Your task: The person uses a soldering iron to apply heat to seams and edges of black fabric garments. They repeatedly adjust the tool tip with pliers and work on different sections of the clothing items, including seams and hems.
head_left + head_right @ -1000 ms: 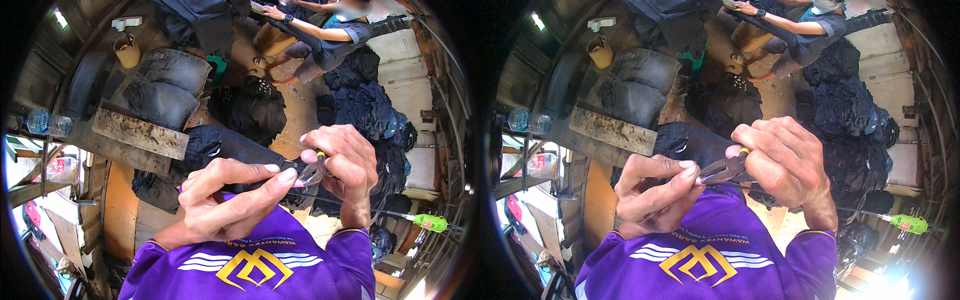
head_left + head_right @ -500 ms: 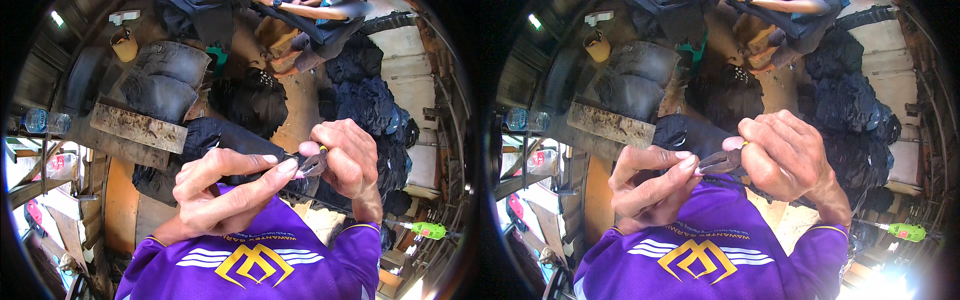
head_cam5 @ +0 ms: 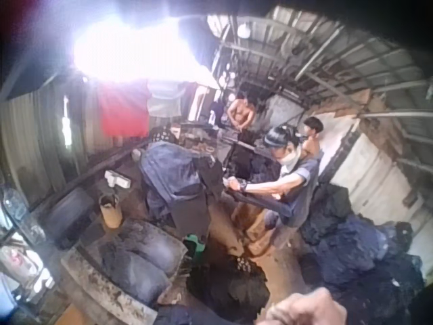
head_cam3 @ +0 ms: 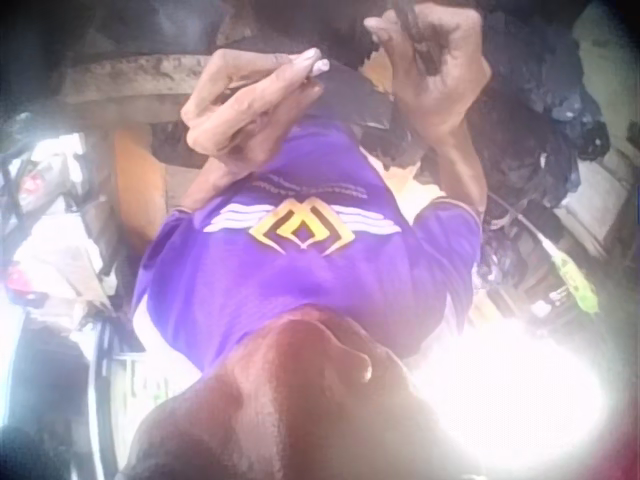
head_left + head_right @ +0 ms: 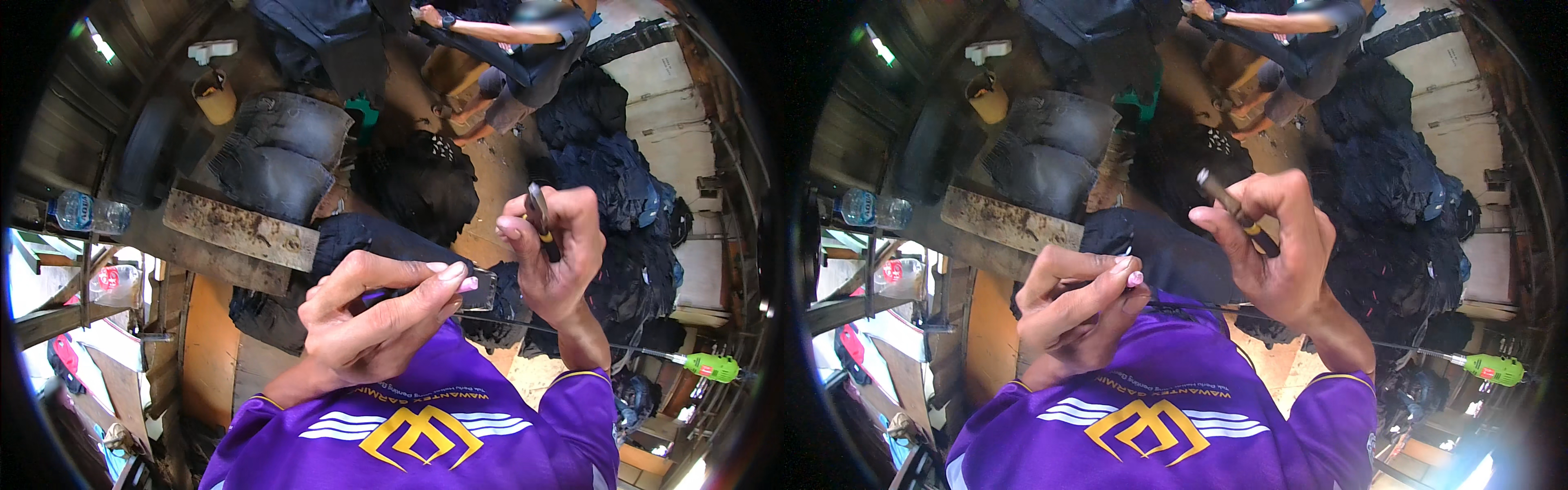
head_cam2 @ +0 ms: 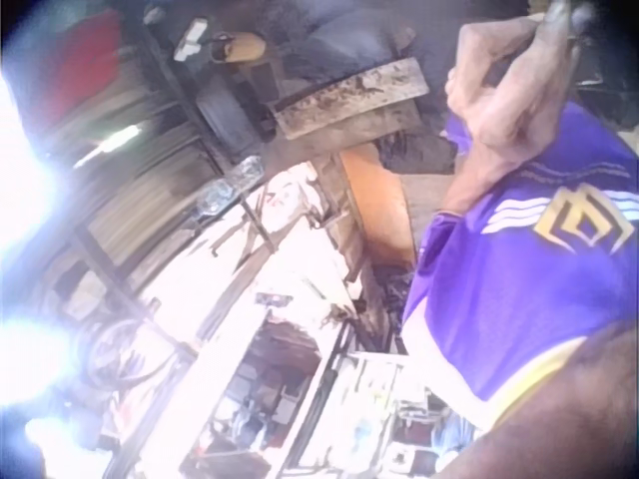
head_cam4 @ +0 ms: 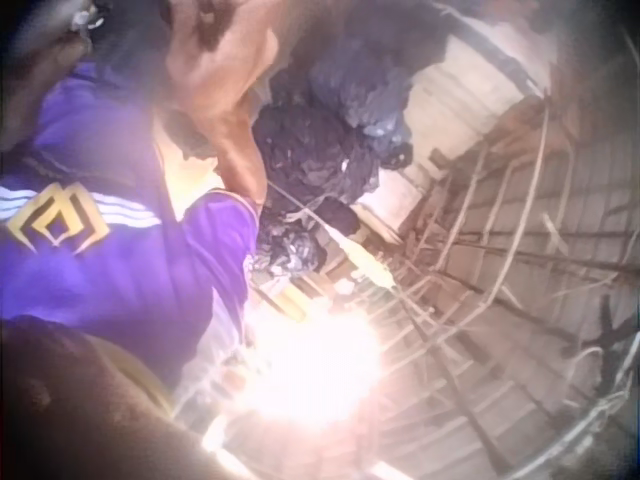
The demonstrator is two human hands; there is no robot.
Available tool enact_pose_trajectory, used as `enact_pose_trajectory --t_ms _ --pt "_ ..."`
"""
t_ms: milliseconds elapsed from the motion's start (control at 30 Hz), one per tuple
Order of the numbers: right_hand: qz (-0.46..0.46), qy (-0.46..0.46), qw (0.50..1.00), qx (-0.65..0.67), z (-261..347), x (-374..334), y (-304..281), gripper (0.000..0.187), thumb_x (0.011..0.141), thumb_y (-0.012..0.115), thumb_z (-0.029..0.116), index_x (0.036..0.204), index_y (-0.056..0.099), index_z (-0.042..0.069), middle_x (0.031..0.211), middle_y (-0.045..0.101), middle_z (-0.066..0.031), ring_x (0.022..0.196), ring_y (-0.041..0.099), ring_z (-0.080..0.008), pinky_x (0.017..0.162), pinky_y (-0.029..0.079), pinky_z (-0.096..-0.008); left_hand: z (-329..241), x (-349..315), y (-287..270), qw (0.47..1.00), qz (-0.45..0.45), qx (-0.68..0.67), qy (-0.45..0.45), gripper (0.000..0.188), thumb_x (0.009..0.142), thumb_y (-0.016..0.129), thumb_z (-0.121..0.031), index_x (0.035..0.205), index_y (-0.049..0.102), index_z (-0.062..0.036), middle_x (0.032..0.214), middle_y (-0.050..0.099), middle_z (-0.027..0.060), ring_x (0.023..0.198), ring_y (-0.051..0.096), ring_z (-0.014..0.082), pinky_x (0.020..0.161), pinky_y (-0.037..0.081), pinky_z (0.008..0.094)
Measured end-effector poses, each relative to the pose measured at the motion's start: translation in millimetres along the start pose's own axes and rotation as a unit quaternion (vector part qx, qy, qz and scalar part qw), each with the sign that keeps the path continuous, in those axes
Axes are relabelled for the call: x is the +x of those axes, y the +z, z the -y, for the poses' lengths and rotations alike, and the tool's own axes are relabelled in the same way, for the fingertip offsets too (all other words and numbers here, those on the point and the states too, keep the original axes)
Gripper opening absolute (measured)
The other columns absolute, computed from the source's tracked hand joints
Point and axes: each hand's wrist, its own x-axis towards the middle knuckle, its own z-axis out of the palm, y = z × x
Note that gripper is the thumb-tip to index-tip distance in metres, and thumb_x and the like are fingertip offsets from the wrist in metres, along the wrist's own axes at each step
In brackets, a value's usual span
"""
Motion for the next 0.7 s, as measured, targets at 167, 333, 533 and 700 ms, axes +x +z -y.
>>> enact_pose_trajectory --t_ms 167,333,533,700 --pt "0.092 0.246 0.937 0.232 -14.9 27.5 16.9 0.032 0.105 0.077 0.025 0.099 0.052 0.006 0.078 0.063 -0.0001 0.068 0.062 -0.0046 0.056 0.048 -0.0244 8.9 -7.5 0.0 0.98 0.004 -0.182 -0.08 0.043 0.087 0.081 0.013 0.128 0.073 0.0065 0.108 0.076 0.0185 0.092 0.078 0.0232 0.083 0.065 0.0312" --pt "0.218 0.223 0.93 0.194 -65.3 51.7 87.9 0.031 0.104 0.075 0.029 0.1 0.056 0.005 0.075 0.072 -0.0078 0.069 0.068 -0.0122 0.058 0.053 -0.033 17.2 -19.1 -5.8 0.908 -0.062 -0.356 -0.21 0.057 0.099 0.07 0.009 0.152 0.049 0.002 0.12 0.075 0.0222 0.105 0.078 0.032 0.094 0.065 0.044" --pt "0.393 0.258 0.874 0.121 -112.4 68.6 284.7 0.031 0.104 0.069 0.028 0.115 0.06 0.002 0.09 0.078 -0.0143 0.076 0.076 -0.0262 0.07 0.058 -0.0418 29.4 -36.5 -14.1 0.848 -0.202 -0.374 -0.316 0.059 0.102 0.076 -0.013 0.153 0.049 0.0003 0.12 0.073 0.0186 0.103 0.077 0.033 0.089 0.064 0.0454" --pt "0.435 0.305 0.81 0.25 -95.7 67.3 429.9 0.041 0.104 0.067 0.023 0.136 0.054 0.001 0.11 0.077 -0.0159 0.102 0.075 -0.026 0.087 0.059 -0.0424 43.7 -57.0 -37.6 0.839 -0.27 -0.308 -0.359 0.041 0.114 0.059 -0.021 0.144 0.06 0.0067 0.118 0.071 0.0134 0.105 0.072 0.0207 0.094 0.06 0.037"
